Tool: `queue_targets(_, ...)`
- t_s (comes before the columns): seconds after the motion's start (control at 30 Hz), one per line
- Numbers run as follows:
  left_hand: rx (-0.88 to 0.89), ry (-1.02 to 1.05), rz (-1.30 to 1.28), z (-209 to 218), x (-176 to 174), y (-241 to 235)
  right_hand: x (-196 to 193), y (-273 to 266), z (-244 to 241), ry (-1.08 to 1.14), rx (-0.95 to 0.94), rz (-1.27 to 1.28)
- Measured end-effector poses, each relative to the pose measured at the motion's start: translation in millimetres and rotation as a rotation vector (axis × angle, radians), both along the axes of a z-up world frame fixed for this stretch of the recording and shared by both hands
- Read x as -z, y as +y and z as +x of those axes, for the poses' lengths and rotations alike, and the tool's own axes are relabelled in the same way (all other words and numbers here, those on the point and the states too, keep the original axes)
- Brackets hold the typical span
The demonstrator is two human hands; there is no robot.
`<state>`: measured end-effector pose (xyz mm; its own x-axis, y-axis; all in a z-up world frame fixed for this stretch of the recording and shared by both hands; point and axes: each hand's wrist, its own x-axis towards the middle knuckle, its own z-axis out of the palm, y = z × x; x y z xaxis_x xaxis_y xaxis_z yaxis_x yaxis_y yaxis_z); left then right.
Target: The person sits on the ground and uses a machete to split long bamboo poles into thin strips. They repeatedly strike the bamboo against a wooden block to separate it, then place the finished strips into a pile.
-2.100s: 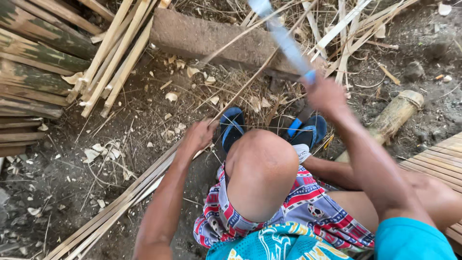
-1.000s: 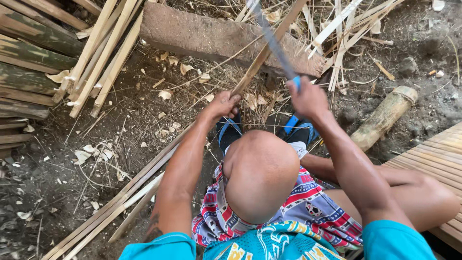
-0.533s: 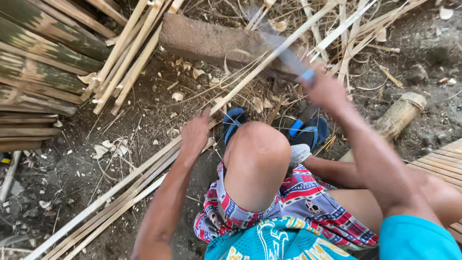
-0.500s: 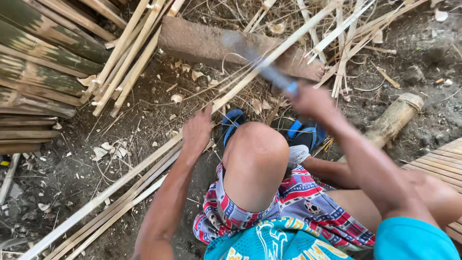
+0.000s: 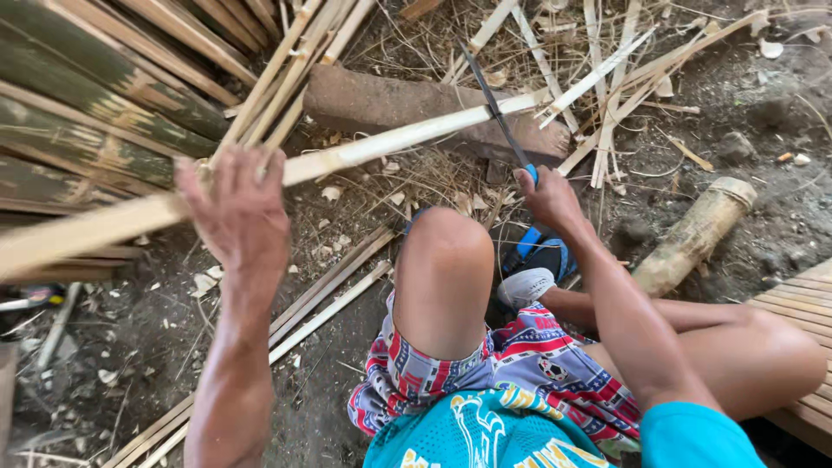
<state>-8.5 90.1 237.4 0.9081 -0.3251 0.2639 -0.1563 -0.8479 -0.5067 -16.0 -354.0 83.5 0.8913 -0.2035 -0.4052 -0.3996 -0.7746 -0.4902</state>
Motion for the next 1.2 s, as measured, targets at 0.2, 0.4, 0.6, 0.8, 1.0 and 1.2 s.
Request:
queue_targets(0.2,0.151,-0.816,-0.713,52,-48,-8,-21,28,-11,-0.132,0.029,0.183)
queue_targets(0.4,-0.036,-0.071,-2.004,95,34,-152,19,12,-11,-0.137,0.028,0.191)
queue_targets(0.6,0.335,-0.398,-1.765,109,27,-180,19,-1,-36,-0.026,0.131,0.272)
queue_targets(0.8,0.662,-0.612,-1.894,149,-76,-182,-8,3,-54,-0.124,0.03,0.281)
queue_targets(1.0,0.771,-0.635,-1.868,156,-99,-213,-17,14,-86,-0.233,0.036,0.402)
queue_targets(1.2,0.734,-0.61,-1.747,162,-94,-227,-89,34,-67,-0.261,-0.003,0.321)
